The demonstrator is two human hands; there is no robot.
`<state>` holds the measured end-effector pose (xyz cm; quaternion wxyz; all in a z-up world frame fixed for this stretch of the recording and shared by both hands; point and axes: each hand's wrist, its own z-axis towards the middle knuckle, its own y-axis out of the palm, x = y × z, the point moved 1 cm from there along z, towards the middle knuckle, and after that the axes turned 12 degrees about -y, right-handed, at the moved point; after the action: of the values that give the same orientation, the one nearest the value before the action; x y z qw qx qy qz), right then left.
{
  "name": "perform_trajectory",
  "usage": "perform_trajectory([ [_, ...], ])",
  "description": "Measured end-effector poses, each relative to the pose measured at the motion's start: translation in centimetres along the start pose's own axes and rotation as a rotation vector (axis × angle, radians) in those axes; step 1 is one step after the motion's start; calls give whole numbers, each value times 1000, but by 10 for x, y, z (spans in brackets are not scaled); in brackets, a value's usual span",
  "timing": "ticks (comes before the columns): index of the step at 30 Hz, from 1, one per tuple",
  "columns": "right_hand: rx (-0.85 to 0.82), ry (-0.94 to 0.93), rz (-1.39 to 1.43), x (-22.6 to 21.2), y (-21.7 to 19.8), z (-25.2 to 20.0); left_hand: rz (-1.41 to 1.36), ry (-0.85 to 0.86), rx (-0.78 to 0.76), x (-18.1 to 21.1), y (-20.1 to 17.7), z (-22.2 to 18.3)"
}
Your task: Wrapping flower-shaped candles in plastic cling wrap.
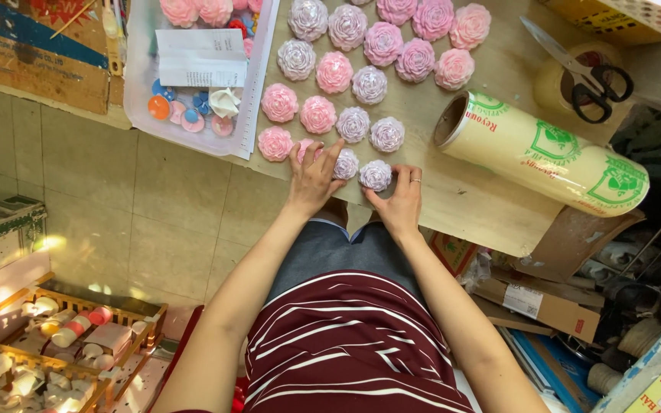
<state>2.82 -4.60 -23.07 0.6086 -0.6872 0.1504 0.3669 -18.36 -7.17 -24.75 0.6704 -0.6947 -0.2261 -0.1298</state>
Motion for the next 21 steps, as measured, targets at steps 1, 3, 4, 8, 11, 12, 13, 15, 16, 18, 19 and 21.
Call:
perform_trajectory([
  [1, 3, -4, 0, 2, -1, 1, 1, 1, 5, 1, -1, 1],
  [3, 4, -4, 63, 5, -3, 3, 5, 9, 5, 2, -1, 3],
  [4, 4, -3, 63, 5, -5, 3, 6, 9, 5, 2, -3, 3],
  [8, 7, 62, 140, 9, -10, 4, -23, 23, 8, 8, -14, 13],
  [11, 41, 26, 162, 15, -9, 5, -116, 7, 45, 14, -16, 38],
  [12, 59, -12, 168, 17, -8, 4, -163, -9, 88, 15, -15, 47],
  [13, 62, -10, 169, 15, -8, 7, -162, -6, 87, 16, -11, 63],
  [15, 56, 13, 187, 13, -9, 7, -64, -46, 115, 20, -1, 90],
  [16, 55, 17, 187, 11, -12, 7, -65, -46, 111, 23, 7, 100],
  [18, 33, 130, 274, 8, -16, 6, 32, -13, 118, 28, 21, 121],
  [19, 34, 134, 275, 6, -19, 5, 32, -11, 114, 30, 22, 125],
  [21, 15, 278, 451, 4, -25, 1, 92, -31, 125, 35, 25, 134],
])
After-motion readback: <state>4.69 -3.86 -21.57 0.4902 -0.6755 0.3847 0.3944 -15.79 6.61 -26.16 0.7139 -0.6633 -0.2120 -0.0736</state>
